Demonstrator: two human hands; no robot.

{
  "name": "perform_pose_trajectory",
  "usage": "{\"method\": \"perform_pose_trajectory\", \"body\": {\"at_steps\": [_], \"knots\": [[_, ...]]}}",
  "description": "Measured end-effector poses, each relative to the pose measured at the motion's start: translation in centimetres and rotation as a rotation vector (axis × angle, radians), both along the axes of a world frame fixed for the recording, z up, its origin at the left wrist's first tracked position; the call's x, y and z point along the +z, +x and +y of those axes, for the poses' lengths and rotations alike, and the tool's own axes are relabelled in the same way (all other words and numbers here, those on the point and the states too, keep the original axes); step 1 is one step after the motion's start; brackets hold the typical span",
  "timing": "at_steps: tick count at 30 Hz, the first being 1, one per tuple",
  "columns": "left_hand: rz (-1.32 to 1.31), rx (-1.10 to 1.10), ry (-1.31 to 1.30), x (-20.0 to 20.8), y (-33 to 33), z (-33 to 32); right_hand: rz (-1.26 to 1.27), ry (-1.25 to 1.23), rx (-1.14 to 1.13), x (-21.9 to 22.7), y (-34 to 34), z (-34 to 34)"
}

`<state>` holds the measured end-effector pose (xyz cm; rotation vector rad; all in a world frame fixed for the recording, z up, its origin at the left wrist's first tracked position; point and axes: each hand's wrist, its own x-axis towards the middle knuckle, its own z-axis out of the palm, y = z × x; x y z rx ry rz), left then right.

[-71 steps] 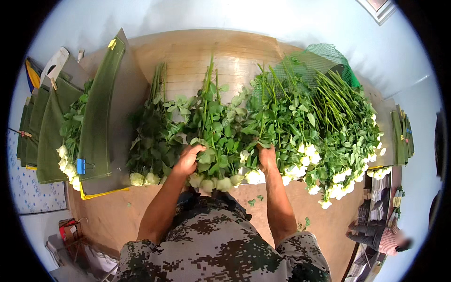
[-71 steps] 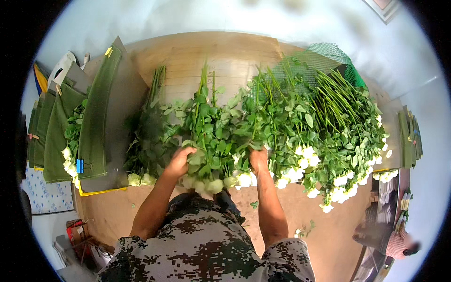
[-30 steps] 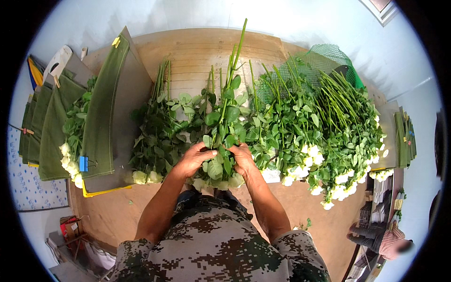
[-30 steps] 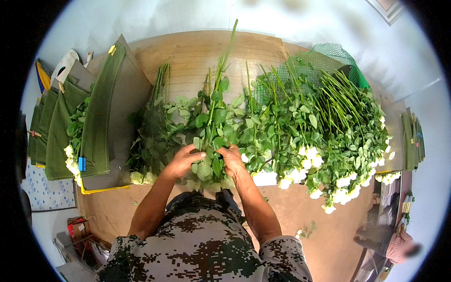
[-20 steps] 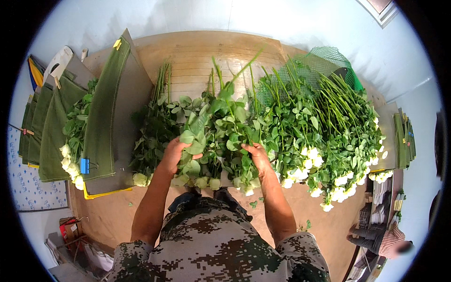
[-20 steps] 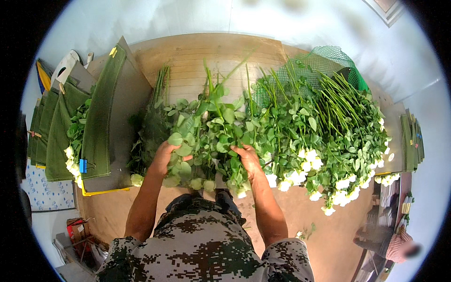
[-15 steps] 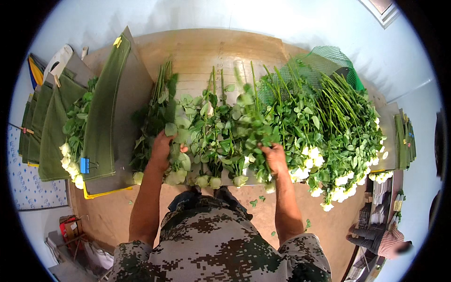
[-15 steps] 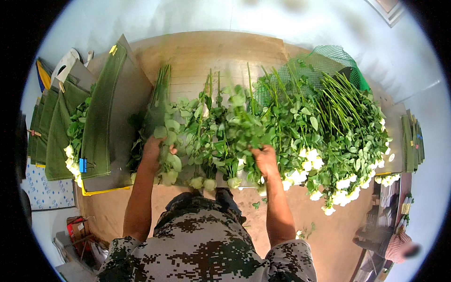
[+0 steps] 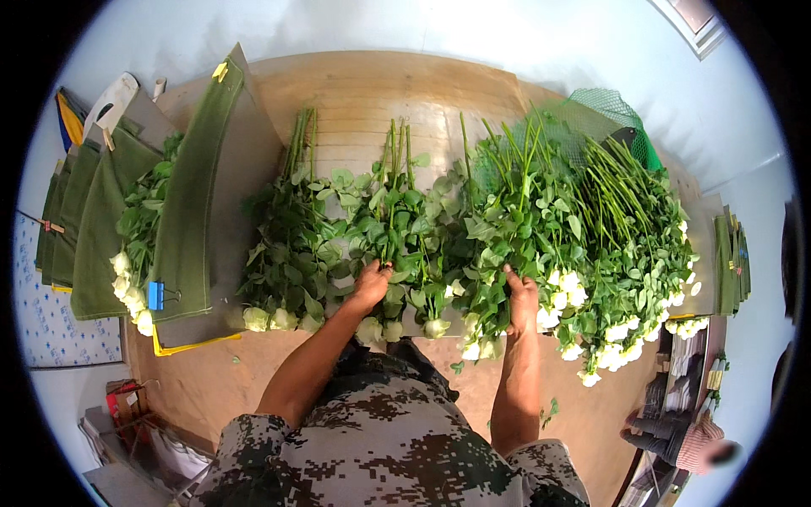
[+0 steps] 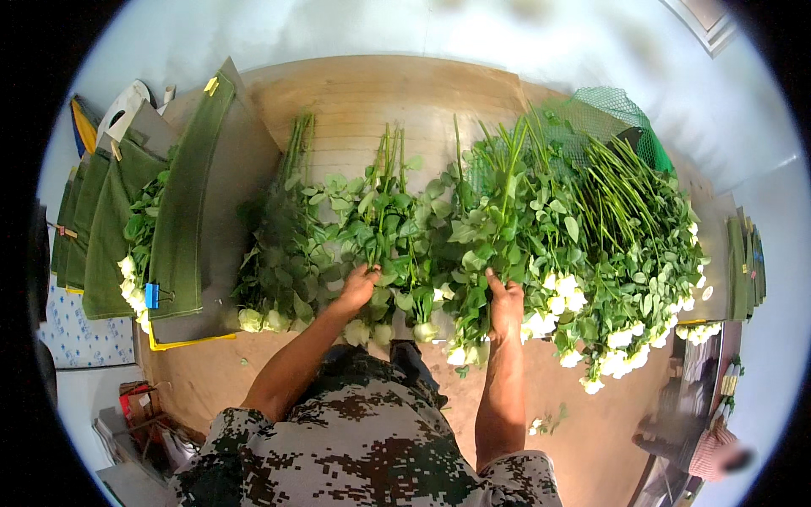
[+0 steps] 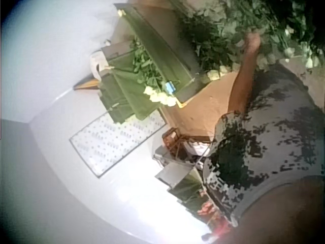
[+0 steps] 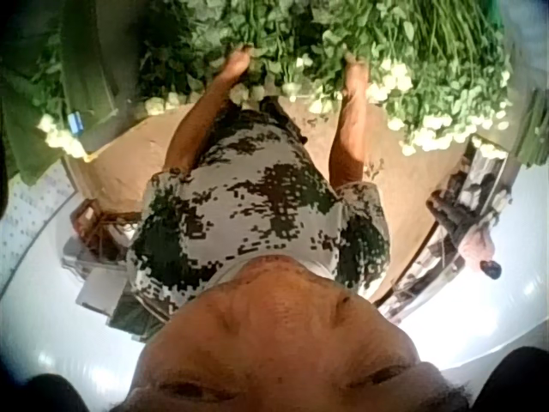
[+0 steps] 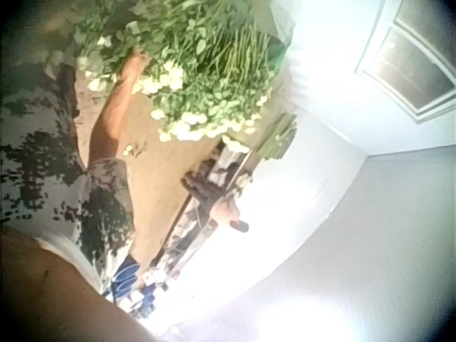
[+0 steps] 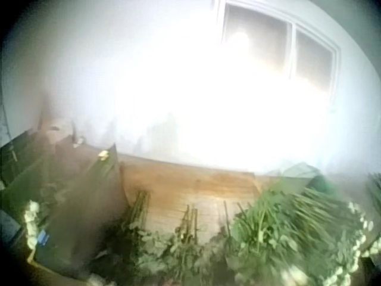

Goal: The person sorts white roses on a table, picking up bunches, removing leaves, and arranging them into smaller groups. The person repeatedly handles the roses, separating them and placing them back on the table.

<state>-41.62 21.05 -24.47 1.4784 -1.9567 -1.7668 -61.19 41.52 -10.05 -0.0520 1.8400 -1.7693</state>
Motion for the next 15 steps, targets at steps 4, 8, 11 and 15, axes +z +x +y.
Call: {"method": "perform_pose_trajectory", "body": {"at_steps": [4, 8, 11, 15], "knots": [[-0.040, 0.002, -0.066, -4.6, -0.1, -0.7, -0.097, -0.071, 0.010, -0.6, 0.8, -0.3], [0.078, -0.081, 0.048, -0.2, -0.2, -0.3, -0.201, -0.164, -0.037, -0.7, 1.4, -0.1], [0.147, -0.039, -0.054, 0.1, 0.2, -0.2, -0.234, -0.205, -0.019, -0.4, 1.5, -0.4], [0.066, -0.101, -0.151, 2.2, -0.2, 0.8, -0.180, -0.063, -0.068, -1.3, 1.3, -0.4]]}}
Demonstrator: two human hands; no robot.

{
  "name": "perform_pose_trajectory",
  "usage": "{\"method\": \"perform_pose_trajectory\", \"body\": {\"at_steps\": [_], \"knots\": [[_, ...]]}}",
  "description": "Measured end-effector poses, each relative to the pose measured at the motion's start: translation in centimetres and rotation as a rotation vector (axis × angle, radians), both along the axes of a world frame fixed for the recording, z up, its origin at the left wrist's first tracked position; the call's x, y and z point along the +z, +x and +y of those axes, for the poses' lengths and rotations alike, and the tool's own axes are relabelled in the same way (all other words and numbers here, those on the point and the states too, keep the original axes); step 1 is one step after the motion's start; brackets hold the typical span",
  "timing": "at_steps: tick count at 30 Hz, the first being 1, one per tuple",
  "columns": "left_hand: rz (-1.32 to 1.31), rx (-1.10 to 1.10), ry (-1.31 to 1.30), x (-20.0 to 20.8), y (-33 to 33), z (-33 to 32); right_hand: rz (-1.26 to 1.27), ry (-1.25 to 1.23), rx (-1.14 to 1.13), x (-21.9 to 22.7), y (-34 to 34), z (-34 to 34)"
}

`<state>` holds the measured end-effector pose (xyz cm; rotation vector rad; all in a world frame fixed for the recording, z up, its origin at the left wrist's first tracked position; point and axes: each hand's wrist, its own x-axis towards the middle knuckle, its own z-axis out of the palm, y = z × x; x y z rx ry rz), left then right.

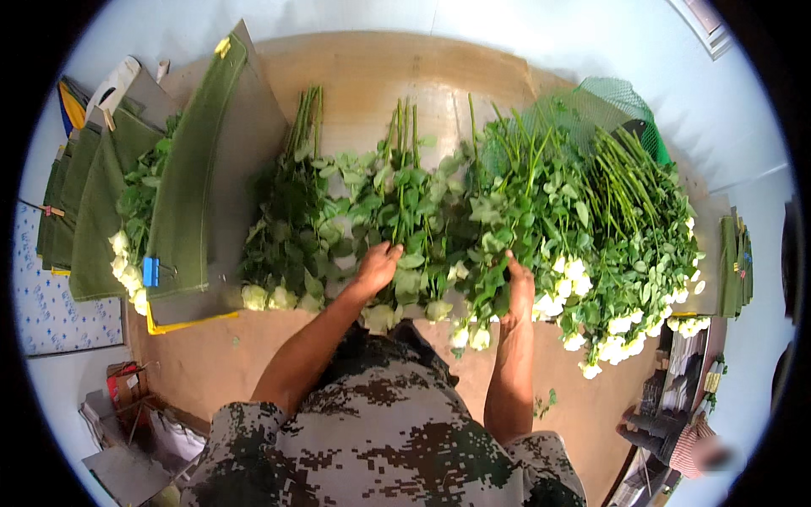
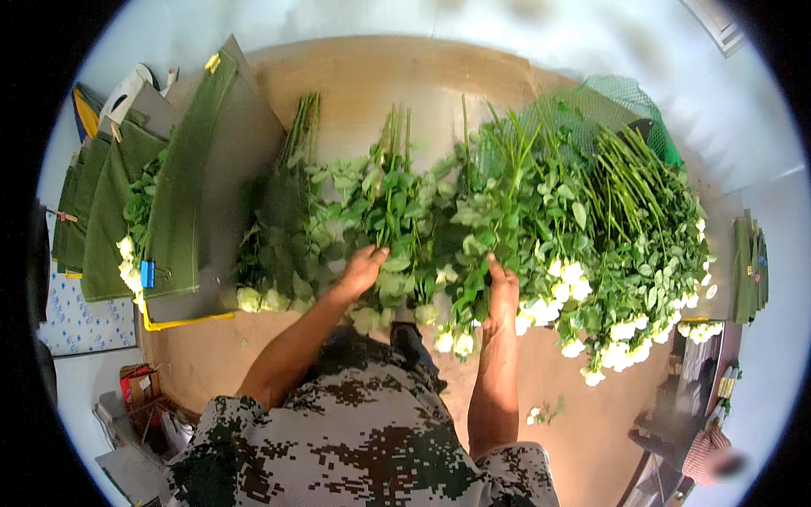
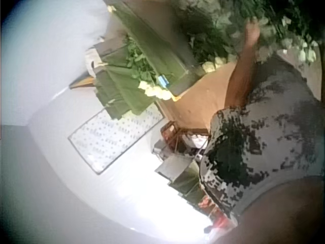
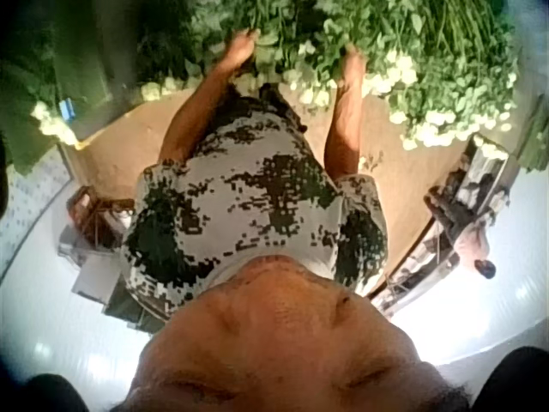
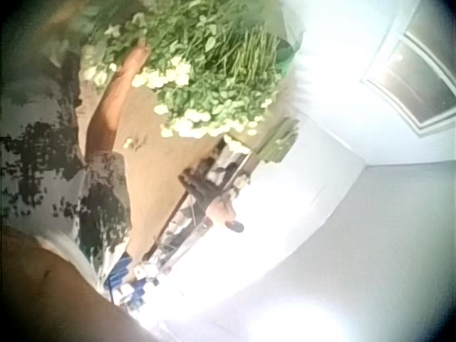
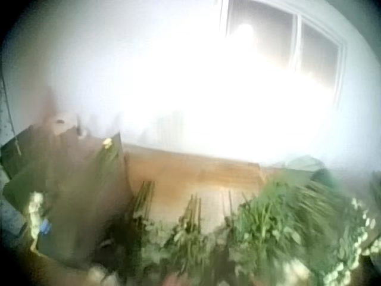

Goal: The person sorts white roses on a table, picking up bunches, removing leaves, and arranging them into smaller groups. The person repeatedly handles the roses, separating them and placing them back on the table.

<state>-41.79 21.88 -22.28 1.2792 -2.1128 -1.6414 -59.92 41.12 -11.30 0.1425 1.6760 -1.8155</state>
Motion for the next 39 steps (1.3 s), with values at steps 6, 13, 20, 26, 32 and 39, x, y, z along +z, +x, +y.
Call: {"method": "perform_pose_trajectory", "body": {"at_steps": [6, 13, 20, 26, 32, 39], "knots": [[-0.190, -0.056, -0.128, 1.3, -1.3, 0.5, -0.077, -0.178, 0.046, 0.5, 1.3, -0.9], [-0.260, -0.132, -0.133, -0.1, -1.6, 0.1, -0.061, -0.030, 0.042, -1.1, 1.2, -0.2], [-0.088, -0.129, -0.387, 9.1, 0.6, 1.7, -0.089, -0.040, -0.040, -1.4, 1.7, -1.0], [0.208, -0.345, 0.207, 13.9, 2.0, 3.9, -0.217, -0.342, 0.092, 2.5, 7.2, -8.1], [0.122, -0.110, 0.004, 16.7, 8.6, 3.0, -0.018, -0.436, 0.621, 6.9, 11.7, -11.5], [-0.449, 0.187, -0.765, 29.5, 30.4, -0.5, 0.558, -0.132, 0.543, 3.8, 8.9, -10.0]]}}
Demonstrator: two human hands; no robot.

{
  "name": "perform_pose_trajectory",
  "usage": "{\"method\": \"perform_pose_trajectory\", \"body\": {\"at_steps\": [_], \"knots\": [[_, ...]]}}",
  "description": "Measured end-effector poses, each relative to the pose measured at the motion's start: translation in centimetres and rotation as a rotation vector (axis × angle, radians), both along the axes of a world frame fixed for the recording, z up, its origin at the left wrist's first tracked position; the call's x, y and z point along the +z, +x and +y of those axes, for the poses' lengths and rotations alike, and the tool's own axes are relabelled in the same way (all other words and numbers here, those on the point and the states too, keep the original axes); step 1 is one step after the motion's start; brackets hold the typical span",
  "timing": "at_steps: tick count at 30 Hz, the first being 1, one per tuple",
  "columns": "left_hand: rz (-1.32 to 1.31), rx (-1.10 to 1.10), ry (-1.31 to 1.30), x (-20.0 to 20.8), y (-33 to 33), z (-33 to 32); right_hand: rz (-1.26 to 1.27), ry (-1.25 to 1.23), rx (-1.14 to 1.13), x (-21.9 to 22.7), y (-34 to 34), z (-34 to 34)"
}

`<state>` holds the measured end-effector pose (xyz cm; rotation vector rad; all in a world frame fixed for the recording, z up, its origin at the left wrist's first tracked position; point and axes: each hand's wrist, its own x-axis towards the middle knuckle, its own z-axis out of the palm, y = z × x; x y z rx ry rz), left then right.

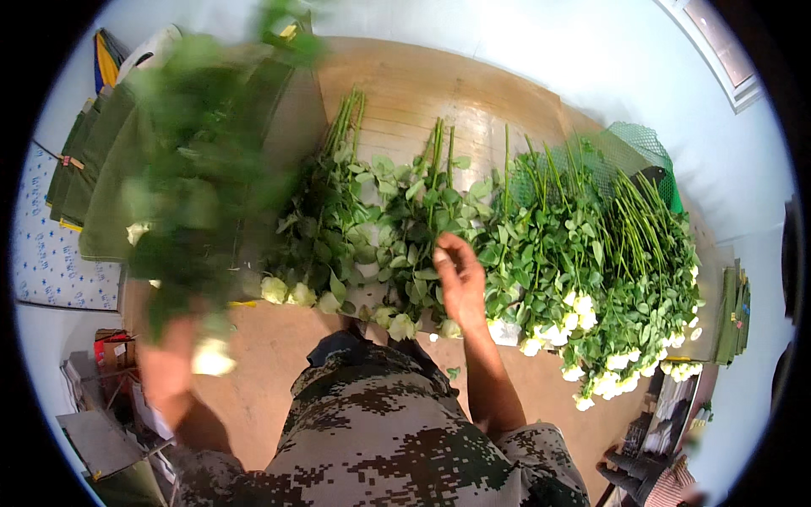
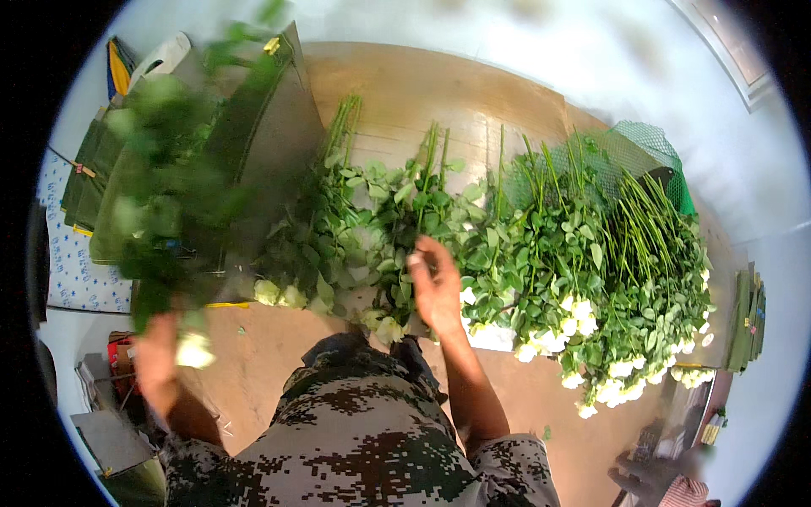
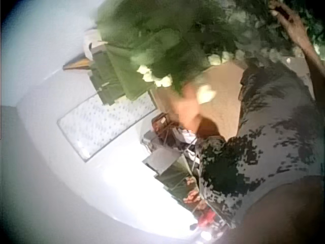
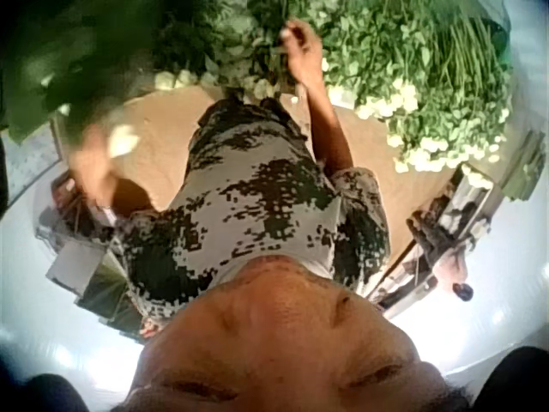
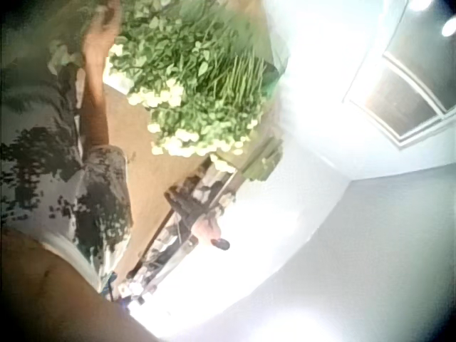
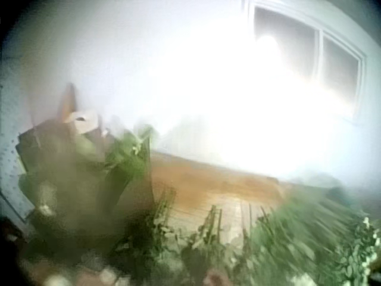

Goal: The person sorts white roses on a table, picking up bunches, removing leaves, and arranging them into smaller groups. The person repeatedly handles the roses, separating them and placing them back on the table.

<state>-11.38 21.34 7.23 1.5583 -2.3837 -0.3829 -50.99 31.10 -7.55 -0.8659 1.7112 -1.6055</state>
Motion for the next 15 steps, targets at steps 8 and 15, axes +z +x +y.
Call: {"method": "perform_pose_trajectory", "body": {"at_steps": [8, 15], "knots": [[-0.063, 0.278, -0.074, 2.0, 5.9, -16.3, 0.180, 0.333, -0.345, -9.4, -8.7, 9.4], [-0.395, 0.197, -0.548, -4.3, 3.8, -19.2, 0.588, 0.519, -0.449, -11.9, -9.9, 10.0]]}}
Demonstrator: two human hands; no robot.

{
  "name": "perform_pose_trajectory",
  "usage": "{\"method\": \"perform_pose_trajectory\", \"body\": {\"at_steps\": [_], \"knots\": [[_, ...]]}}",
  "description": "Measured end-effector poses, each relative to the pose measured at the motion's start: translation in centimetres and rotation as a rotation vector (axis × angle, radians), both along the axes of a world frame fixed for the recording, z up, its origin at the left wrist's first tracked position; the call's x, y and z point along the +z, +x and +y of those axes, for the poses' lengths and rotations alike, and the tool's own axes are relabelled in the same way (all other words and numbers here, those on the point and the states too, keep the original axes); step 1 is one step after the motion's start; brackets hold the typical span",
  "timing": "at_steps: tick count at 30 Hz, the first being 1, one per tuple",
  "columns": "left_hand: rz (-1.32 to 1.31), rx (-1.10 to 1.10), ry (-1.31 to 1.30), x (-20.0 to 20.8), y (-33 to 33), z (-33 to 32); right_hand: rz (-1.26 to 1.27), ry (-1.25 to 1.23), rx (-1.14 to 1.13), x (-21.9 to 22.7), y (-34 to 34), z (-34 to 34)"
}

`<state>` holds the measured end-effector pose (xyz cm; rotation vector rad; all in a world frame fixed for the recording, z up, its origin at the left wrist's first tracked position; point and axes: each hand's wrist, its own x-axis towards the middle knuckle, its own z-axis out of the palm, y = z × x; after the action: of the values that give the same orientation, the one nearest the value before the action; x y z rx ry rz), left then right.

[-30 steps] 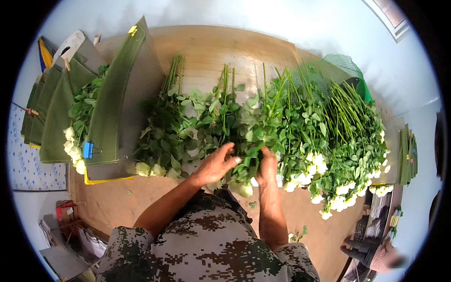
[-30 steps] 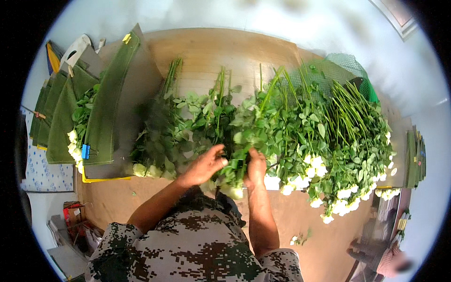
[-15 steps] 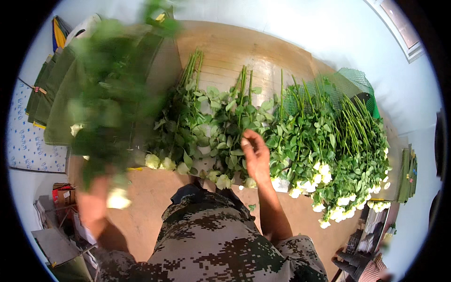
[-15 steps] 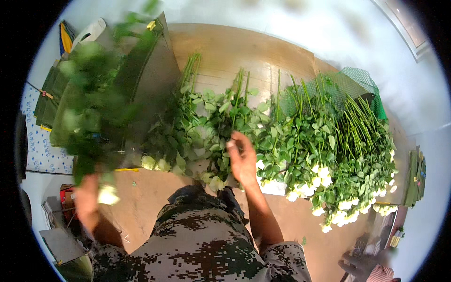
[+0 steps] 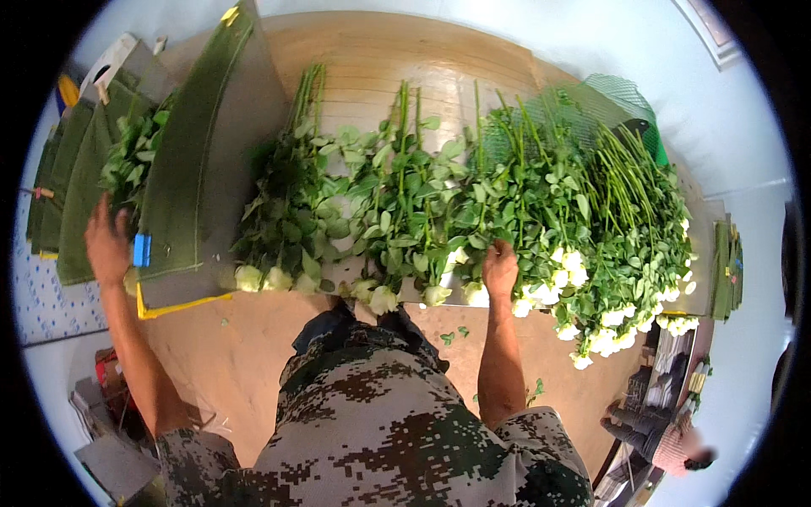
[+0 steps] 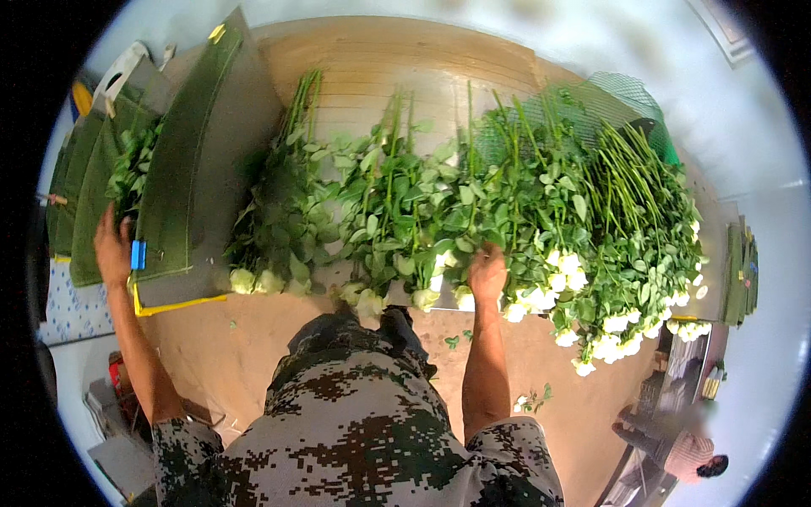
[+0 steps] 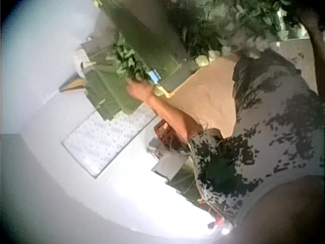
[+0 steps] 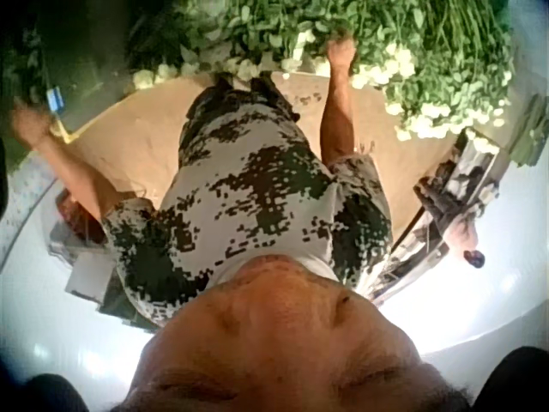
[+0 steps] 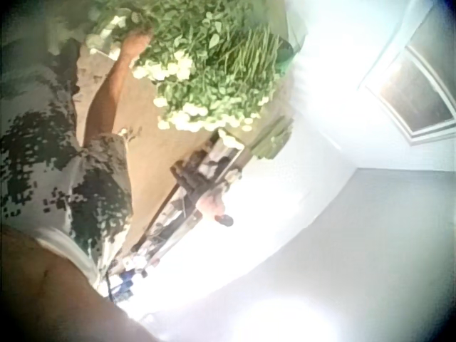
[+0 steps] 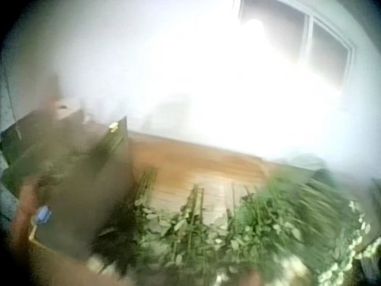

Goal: The person sorts white roses on a table, picking up bunches, removing leaves, and arranging them into smaller groups. The person repeatedly handles the roses, separating them and placing them back on the table.

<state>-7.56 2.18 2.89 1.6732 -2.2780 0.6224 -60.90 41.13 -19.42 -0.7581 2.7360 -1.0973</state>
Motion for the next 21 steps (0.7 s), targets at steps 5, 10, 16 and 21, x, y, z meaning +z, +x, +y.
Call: {"method": "perform_pose_trajectory", "body": {"at_steps": [5, 10, 16, 21], "knots": [[0.496, -0.126, -0.371, 7.5, -2.0, 7.9, -0.071, 0.292, -0.007, -0.5, 0.2, -1.2], [0.882, -0.284, -0.738, 8.4, -6.7, 18.6, -0.067, 0.084, 0.057, 1.4, -0.6, -0.9], [1.036, -0.640, 0.501, -2.9, -18.7, 23.3, -0.329, -0.101, 0.209, 3.3, 1.9, -2.6], [0.783, -0.575, 0.926, -13.9, -25.8, 21.8, -0.429, -0.057, 0.261, 0.1, 9.0, -7.7]]}}
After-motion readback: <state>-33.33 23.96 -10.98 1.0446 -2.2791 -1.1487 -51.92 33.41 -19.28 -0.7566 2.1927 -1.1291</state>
